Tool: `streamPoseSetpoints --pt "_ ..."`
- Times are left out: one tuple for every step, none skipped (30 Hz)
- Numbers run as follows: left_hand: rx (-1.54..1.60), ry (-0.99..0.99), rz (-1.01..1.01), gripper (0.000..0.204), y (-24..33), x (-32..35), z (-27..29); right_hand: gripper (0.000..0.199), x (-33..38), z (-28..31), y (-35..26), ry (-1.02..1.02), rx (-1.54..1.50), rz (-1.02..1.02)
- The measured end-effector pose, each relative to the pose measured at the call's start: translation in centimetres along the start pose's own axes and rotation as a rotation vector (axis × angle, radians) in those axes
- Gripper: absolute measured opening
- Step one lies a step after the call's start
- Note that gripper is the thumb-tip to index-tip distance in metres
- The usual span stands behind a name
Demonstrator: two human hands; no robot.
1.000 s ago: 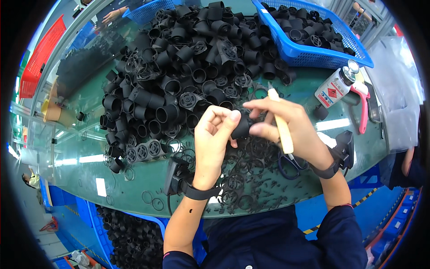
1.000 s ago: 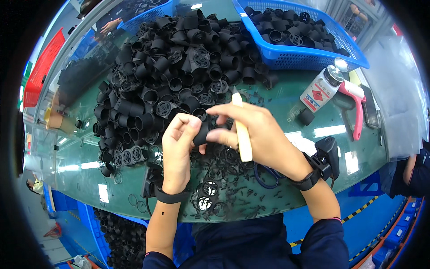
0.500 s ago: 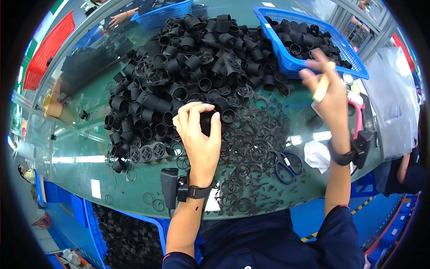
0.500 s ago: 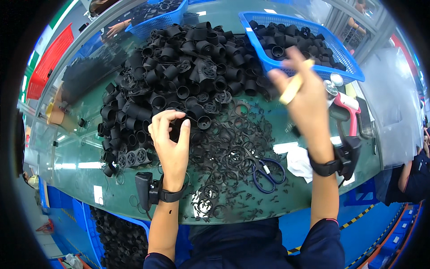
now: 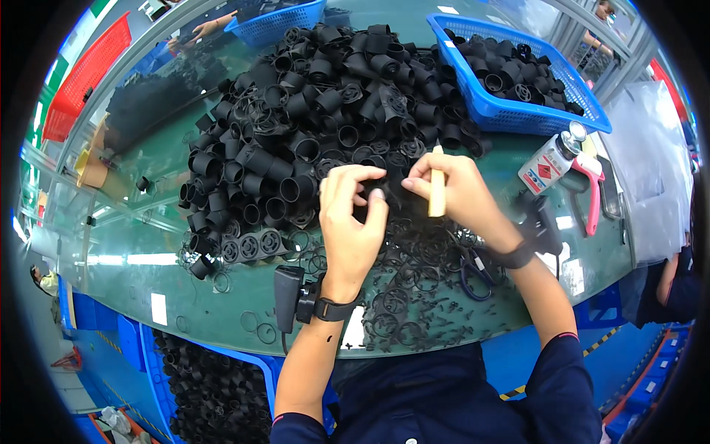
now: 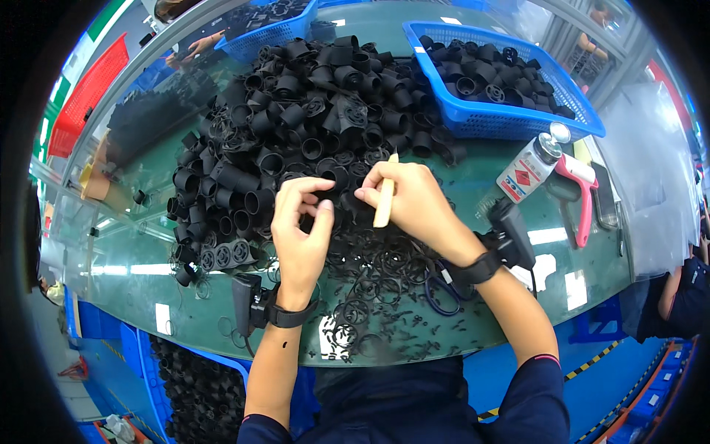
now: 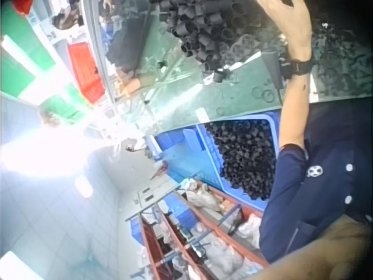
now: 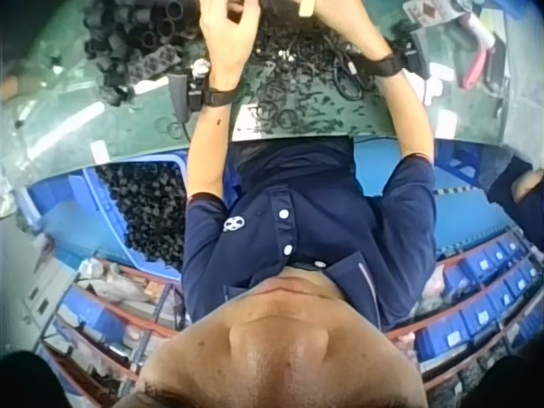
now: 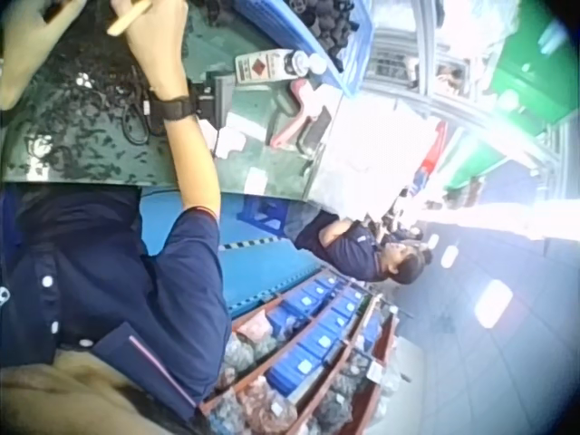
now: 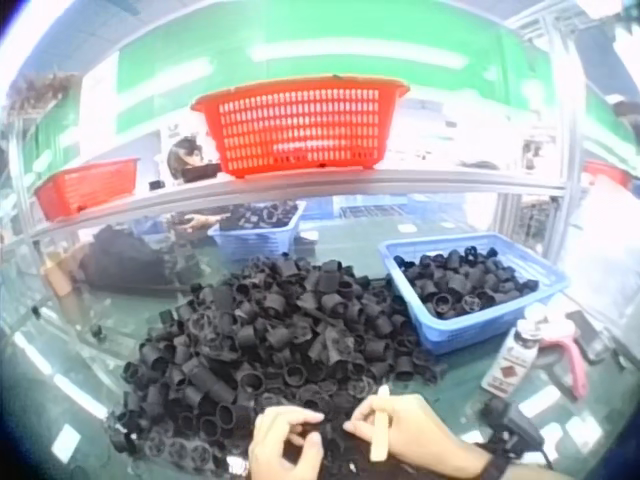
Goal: The worker is using a small wooden tool to inspect and possibly clean or trim small black plastic components at a factory workbench.
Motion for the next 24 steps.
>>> streamPoseSetpoints --pt "0.023 -0.09 -0.03 0.026 0.5 0.1 -0.7 0.019 0.2 0.2 -0.2 -0.034 -0.154 -0.013" --pt "0.143 -0.198 0.045 0.028 0.5 0.2 -1.5 0.02 0.8 0.3 0.3 -0.123 -0.302 -0.19" --pt "0.261 -0.305 0.119 0.029 0.4 0.6 -2.4 0.021 1.4 0.1 0.3 -0.211 -0.452 -0.366" --pt "0.334 -0.392 0.136 0.031 0.3 0.8 -3.0 0.021 1.7 0.4 0.2 -0.211 -0.453 -0.368" --pt "0.489 -0.456 0.309 0.026 -0.3 1.4 -3.7 0.022 2.1 0.5 0.1 -0.222 -0.468 -0.37" --pt "0.594 -0.496 0.382 0.023 -0.7 1.6 -4.1 0.023 2.5 0.5 0.0 -0.227 -0.482 -0.373" --pt "0.698 -0.535 0.456 0.02 -1.1 1.9 -4.5 0.023 2.7 0.3 0.2 -0.221 -0.484 -0.376" --pt "0.697 -0.541 0.458 0.02 -1.1 1.9 -4.6 0.023 2.2 0.8 -0.5 -0.098 -0.537 -0.232" --pt "0.804 -0.51 0.535 0.016 -1.4 1.8 -4.7 0.023 1.9 1.6 -1.1 0.025 -0.591 -0.085" --pt "0.91 -0.476 0.612 0.012 -1.8 1.8 -4.9 0.036 1.9 2.2 -1.5 0.094 -0.5 0.004" --pt "0.991 -0.495 0.663 0.009 -1.6 1.9 -4.9 0.036 2.1 2.1 -1.5 0.099 -0.505 0.002" --pt "1.043 -0.484 0.691 0.009 -1.9 1.8 -4.8 0.045 2.3 2.3 -1.6 0.15 -0.53 0.008" --pt "1.095 -0.473 0.719 0.01 -2.2 1.8 -4.7 0.054 2.6 2.4 -1.8 0.201 -0.554 0.013" --pt "1.092 -0.471 0.722 0.01 -2.3 1.9 -4.8 0.065 2.8 2.2 -2.4 0.19 -0.474 0.026" --pt "1.102 -0.441 0.711 0.011 -2.4 1.8 -4.7 0.064 3.2 2.0 -2.6 0.215 -0.452 0.061" --pt "1.111 -0.412 0.7 0.012 -2.4 1.8 -4.6 0.055 3.2 2.0 -2.8 0.238 -0.44 0.104" --pt "1.11 -0.413 0.703 0.012 -2.4 2.0 -4.7 0.047 3.2 2.0 -3.1 0.261 -0.427 0.147" --pt "1.031 -0.376 0.625 0.013 -2.2 1.7 -4.4 0.047 3.2 1.9 -3.2 0.263 -0.427 0.144" --pt "0.953 -0.339 0.547 0.015 -1.8 1.5 -4.0 0.033 3.3 2.0 -3.4 0.29 -0.365 0.145" --pt "0.97 -0.337 0.546 0.017 -1.4 1.4 -4.1 0.019 3.4 2.2 -3.6 0.316 -0.302 0.146" --pt "0.967 -0.335 0.548 0.017 -1.6 1.5 -4.2 0.019 3.5 2.1 -3.8 0.315 -0.305 0.144" --pt "0.901 -0.289 0.468 0.018 -1.5 1.4 -3.9 0.013 3.7 2.0 -4.0 0.317 -0.306 0.123" --pt "0.834 -0.244 0.388 0.019 -1.3 1.4 -3.5 0.013 3.7 1.8 -3.9 0.319 -0.307 0.103" --pt "0.773 -0.21 0.354 0.02 -1.1 1.4 -3.4 0.012 3.8 1.8 -3.6 0.359 -0.322 0.092"
Point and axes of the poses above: each hand's wrist, its own x-axis away from the middle knuckle, its own z-axis out of the back of the hand, y = z × x, the point moved 8 cm from there along -x, towards the middle knuckle, and after that the axes turned 7 degrees about z, right-handed, at the moved point
